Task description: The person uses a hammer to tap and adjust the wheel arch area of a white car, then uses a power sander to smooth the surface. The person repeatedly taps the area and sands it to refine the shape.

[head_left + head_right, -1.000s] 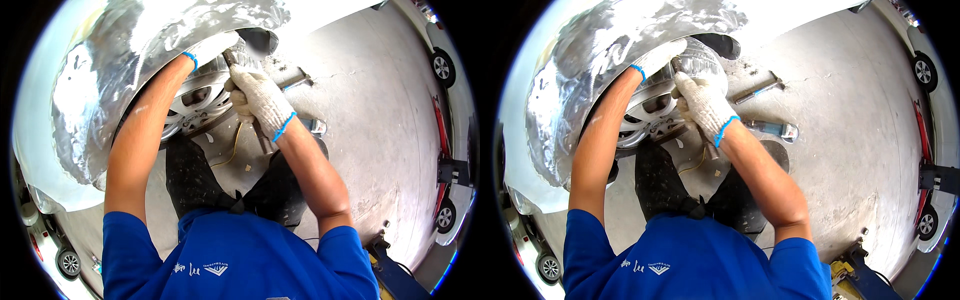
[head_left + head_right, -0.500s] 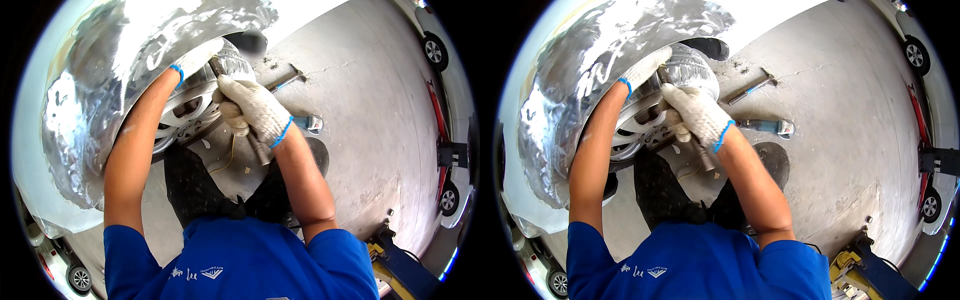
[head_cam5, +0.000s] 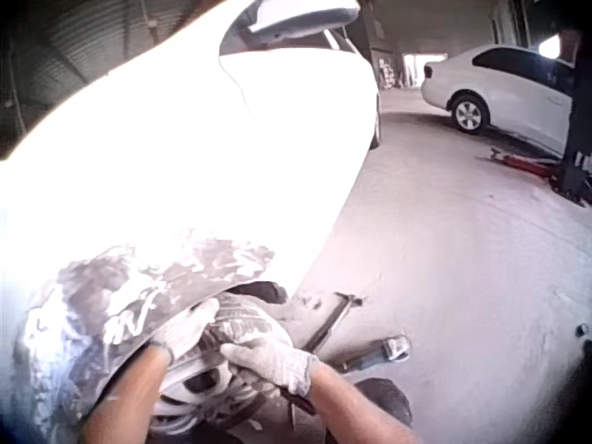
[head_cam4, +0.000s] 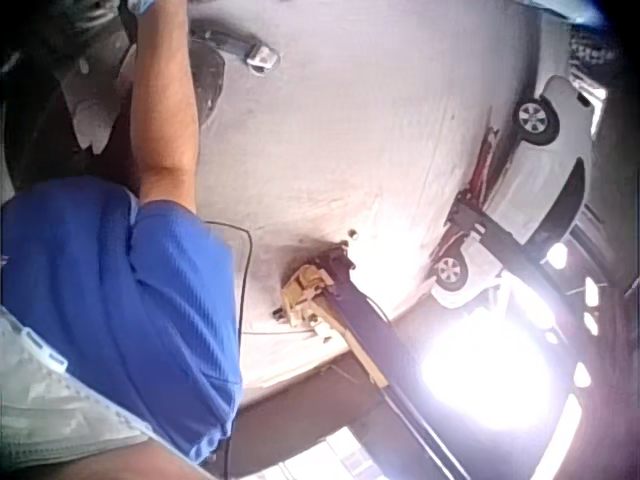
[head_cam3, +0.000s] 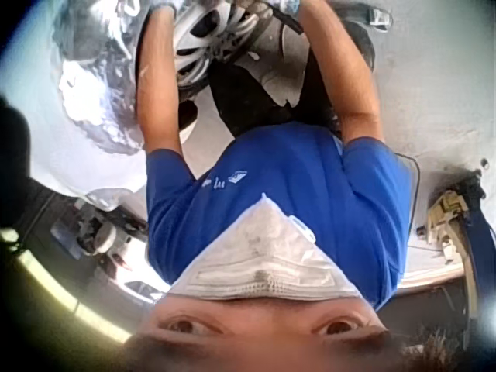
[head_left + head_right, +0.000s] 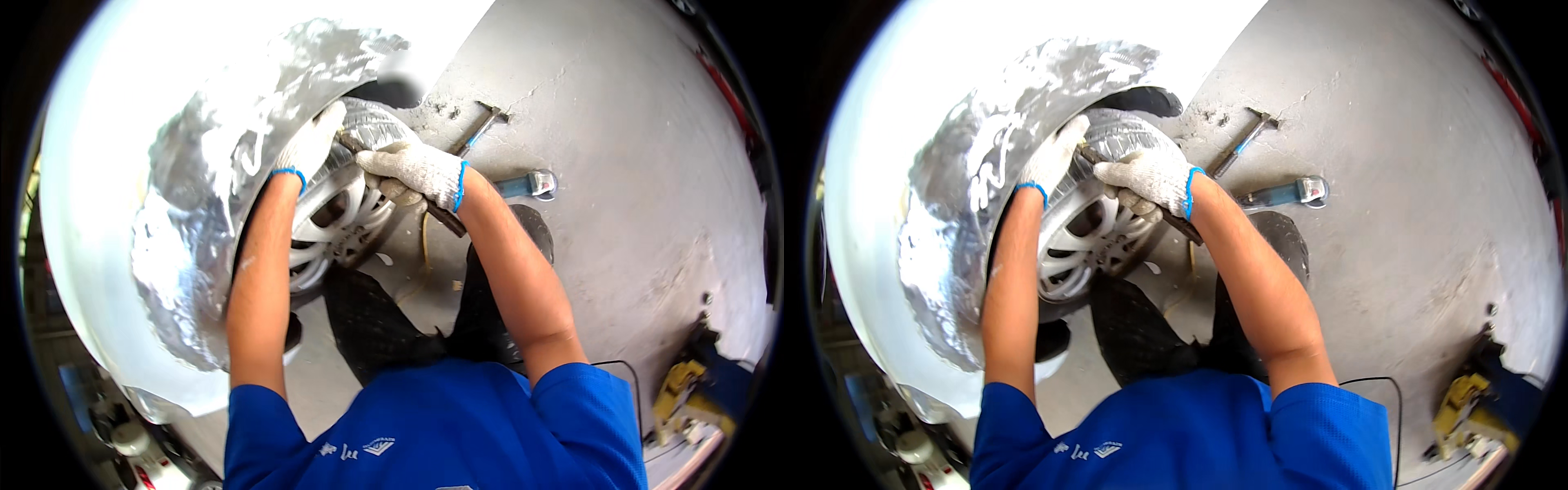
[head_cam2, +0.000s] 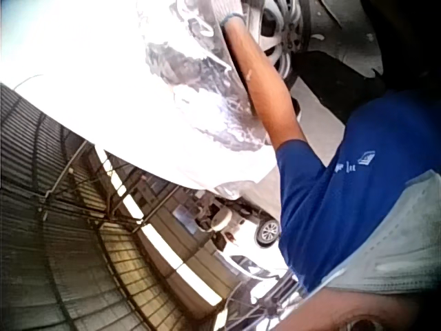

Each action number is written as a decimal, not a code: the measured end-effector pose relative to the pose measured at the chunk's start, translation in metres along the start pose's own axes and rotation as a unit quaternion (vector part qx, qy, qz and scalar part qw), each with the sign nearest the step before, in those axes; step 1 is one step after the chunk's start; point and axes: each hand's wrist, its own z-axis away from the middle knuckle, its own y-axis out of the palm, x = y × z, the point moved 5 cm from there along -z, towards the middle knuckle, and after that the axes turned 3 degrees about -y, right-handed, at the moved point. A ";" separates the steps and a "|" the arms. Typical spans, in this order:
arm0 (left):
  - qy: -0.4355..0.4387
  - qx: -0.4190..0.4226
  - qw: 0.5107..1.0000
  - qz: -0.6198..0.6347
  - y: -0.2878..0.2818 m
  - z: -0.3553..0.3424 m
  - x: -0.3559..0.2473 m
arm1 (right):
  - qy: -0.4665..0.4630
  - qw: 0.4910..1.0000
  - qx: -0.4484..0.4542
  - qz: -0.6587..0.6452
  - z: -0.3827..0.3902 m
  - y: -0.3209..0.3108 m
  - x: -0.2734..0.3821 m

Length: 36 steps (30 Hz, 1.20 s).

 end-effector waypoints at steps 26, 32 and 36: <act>0.028 -0.034 0.998 0.033 0.004 -0.005 -0.005 | -0.022 0.985 -0.085 0.147 0.008 -0.011 0.012; 0.048 -0.032 0.995 0.087 0.000 0.011 -0.003 | -0.018 0.993 -0.100 0.061 0.013 0.018 0.003; 0.042 -0.060 0.997 0.024 -0.007 0.013 -0.001 | 0.005 0.989 -0.092 0.114 0.016 0.020 0.010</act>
